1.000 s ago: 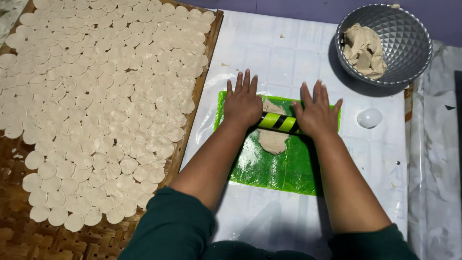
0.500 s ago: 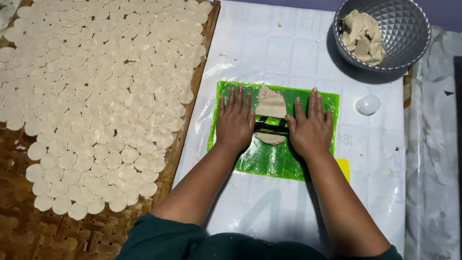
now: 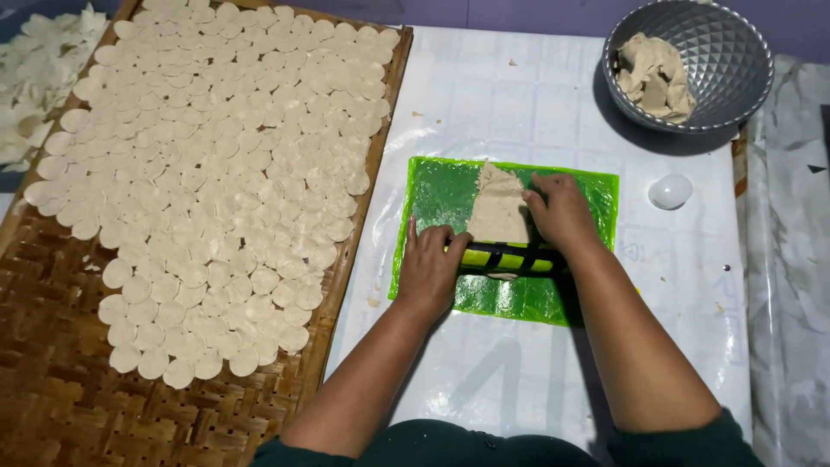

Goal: The person uses a yellow spatula to transfer small, round dough pieces from a green cutting board to a woven tray. They then use a rolling pin to flatten a larger piece of dough on the green board.

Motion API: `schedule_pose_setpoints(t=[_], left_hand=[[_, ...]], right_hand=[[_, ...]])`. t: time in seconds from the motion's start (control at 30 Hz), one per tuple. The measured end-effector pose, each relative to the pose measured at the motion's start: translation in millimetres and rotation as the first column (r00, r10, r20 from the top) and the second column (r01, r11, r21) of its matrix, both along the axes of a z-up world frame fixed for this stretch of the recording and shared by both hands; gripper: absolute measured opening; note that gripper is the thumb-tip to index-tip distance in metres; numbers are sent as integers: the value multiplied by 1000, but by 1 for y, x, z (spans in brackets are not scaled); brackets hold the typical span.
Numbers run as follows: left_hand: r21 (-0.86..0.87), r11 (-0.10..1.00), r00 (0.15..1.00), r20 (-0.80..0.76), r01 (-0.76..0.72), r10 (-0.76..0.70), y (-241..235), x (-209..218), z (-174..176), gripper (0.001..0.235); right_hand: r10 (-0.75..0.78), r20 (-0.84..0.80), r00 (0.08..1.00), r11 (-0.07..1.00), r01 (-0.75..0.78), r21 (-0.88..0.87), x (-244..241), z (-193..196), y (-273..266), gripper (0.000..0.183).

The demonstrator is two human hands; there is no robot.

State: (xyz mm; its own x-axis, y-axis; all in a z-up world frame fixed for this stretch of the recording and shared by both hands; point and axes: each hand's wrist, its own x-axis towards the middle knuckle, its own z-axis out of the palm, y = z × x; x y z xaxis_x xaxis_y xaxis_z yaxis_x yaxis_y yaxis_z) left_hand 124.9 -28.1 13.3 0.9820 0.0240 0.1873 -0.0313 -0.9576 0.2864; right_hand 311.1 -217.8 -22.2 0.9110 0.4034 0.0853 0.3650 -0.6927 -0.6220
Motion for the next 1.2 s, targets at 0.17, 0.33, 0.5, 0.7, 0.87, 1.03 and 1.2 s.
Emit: schedule_pose_setpoints(t=[0.17,0.33,0.5,0.7,0.87,1.03,1.2], left_hand=[[-37,999,998,56,15,-12,-3,-18,7,60],[-88,995,998,45,37,-33,7,-37,12,55],[-126,992,1000,10,10,-9,15,-36,14,51],[-259,965,987,163,50,-7,27,18,15,57],[-162,984,998,10,68,-67,33,41,-5,63],[27,998,975,-215,-49,53,40,103,-7,59],[74,982,951,-249,-171,184,55,169,-15,61]], right_hand=[[-23,69,997,996,28,-80,39,-24,42,42],[-91,-216,972,995,96,14,1,32,40,44],[33,-308,951,993,-66,-97,-59,94,-10,42],[41,53,998,837,-5,-548,-78,95,-15,49],[80,332,940,875,94,-475,-52,4,-23,65],[-20,113,993,883,70,-464,-4,24,5,61],[-104,27,994,867,104,-488,46,45,29,66]])
